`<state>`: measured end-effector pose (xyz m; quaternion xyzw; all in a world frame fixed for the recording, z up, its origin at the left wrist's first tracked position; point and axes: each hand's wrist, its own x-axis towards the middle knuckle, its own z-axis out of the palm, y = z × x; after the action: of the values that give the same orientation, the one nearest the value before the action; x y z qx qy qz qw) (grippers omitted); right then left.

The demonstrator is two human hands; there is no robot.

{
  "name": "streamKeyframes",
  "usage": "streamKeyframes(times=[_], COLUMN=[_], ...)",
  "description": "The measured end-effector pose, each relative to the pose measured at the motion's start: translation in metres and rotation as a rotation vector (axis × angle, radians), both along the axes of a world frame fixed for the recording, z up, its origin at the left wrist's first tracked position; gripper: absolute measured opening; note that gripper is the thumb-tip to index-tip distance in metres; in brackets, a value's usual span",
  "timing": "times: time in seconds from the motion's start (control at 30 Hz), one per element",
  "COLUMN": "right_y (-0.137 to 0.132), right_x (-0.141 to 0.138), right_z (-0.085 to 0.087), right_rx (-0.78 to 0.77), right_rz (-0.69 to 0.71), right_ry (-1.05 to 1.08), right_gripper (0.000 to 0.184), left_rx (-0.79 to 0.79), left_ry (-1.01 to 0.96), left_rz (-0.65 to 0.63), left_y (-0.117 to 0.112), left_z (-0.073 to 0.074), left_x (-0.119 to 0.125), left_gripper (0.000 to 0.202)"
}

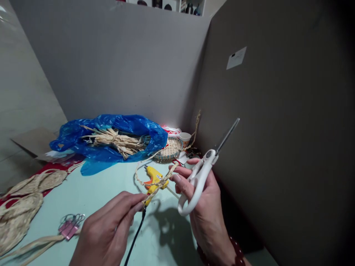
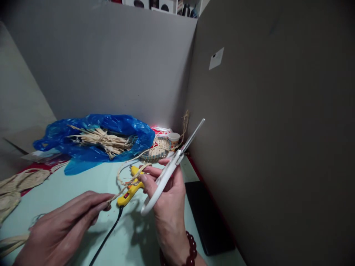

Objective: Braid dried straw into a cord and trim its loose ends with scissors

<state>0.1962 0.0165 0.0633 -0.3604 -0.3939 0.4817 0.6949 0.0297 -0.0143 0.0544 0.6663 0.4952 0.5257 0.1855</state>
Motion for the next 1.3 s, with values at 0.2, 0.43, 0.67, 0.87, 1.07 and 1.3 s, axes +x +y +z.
streamKeyframes(times=[0.2,0.43,0.67,0.87,1.07,1.3], right_y=[0.011,0.011,0.019,0.020,0.022,0.009], right_x=[0.005,0.006,0.014,0.011,0.012,0.022], right_z=[-0.001,-0.005,-0.006,-0.009,-0.013,-0.006], right_rx=[-0.028,-0.095,-0.209,-0.153,-0.021,0.279], right_rz=[-0.030,0.342,0.385,0.280,0.145,-0.090], right_ry=[-0.096,-0.010,-0.273,-0.546,-0.773,-1.079], right_gripper=[0.041,0.039,0.035,0.030,0.022,0.041], left_rx=[-0.388,-0.573,-0.581,-0.628,-0.634,-0.455], left_ry=[-0.111,-0.227,-0.341,-0.462,-0.683,-0.851], left_rz=[-0.227,-0.236,-0.220,-0.243,-0.254,-0.137], left_y=[-0.004,-0.008,-0.011,-0.009,-0.006,-0.001], left_z=[0.000,0.004,0.011,0.022,0.035,0.045], left_x=[0.000,0.002,0.000,-0.002,-0.011,-0.019], left_gripper=[0.015,0.024,0.032,0.040,0.049,0.026])
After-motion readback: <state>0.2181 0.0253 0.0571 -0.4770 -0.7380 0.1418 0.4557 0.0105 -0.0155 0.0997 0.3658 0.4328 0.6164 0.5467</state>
